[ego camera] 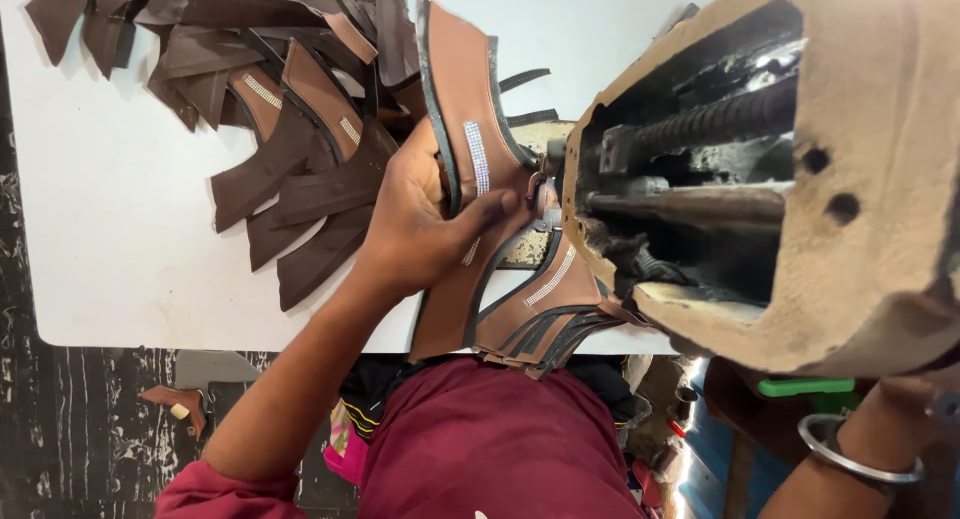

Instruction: Stitch leather components of shoe uppers together using an industrial sewing machine.

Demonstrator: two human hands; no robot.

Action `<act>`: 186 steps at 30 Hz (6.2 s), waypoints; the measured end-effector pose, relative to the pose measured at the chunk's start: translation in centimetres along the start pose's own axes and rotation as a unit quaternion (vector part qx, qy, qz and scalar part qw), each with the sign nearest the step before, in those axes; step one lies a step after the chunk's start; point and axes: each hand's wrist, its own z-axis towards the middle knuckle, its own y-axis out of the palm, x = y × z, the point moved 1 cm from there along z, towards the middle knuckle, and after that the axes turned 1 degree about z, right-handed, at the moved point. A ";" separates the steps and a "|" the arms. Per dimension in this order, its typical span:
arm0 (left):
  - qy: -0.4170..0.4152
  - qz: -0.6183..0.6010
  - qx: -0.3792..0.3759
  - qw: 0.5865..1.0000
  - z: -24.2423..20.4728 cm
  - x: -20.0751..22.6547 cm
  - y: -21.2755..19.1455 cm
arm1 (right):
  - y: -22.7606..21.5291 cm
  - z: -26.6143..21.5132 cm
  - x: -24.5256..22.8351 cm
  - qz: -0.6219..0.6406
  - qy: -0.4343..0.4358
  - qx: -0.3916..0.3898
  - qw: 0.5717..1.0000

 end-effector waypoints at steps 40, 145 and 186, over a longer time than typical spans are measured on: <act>-0.069 -0.058 0.199 0.976 -3.5 -2.4 9.6 | -3.3 -2.1 2.4 0.697 0.457 -0.067 0.549; -0.169 -0.206 0.238 0.934 -8.0 -9.7 9.7 | -4.9 -2.2 4.6 0.659 0.453 -0.076 0.595; -0.128 -0.072 0.188 0.971 -8.5 -2.3 5.9 | -7.4 2.2 1.0 0.659 0.382 -0.022 0.648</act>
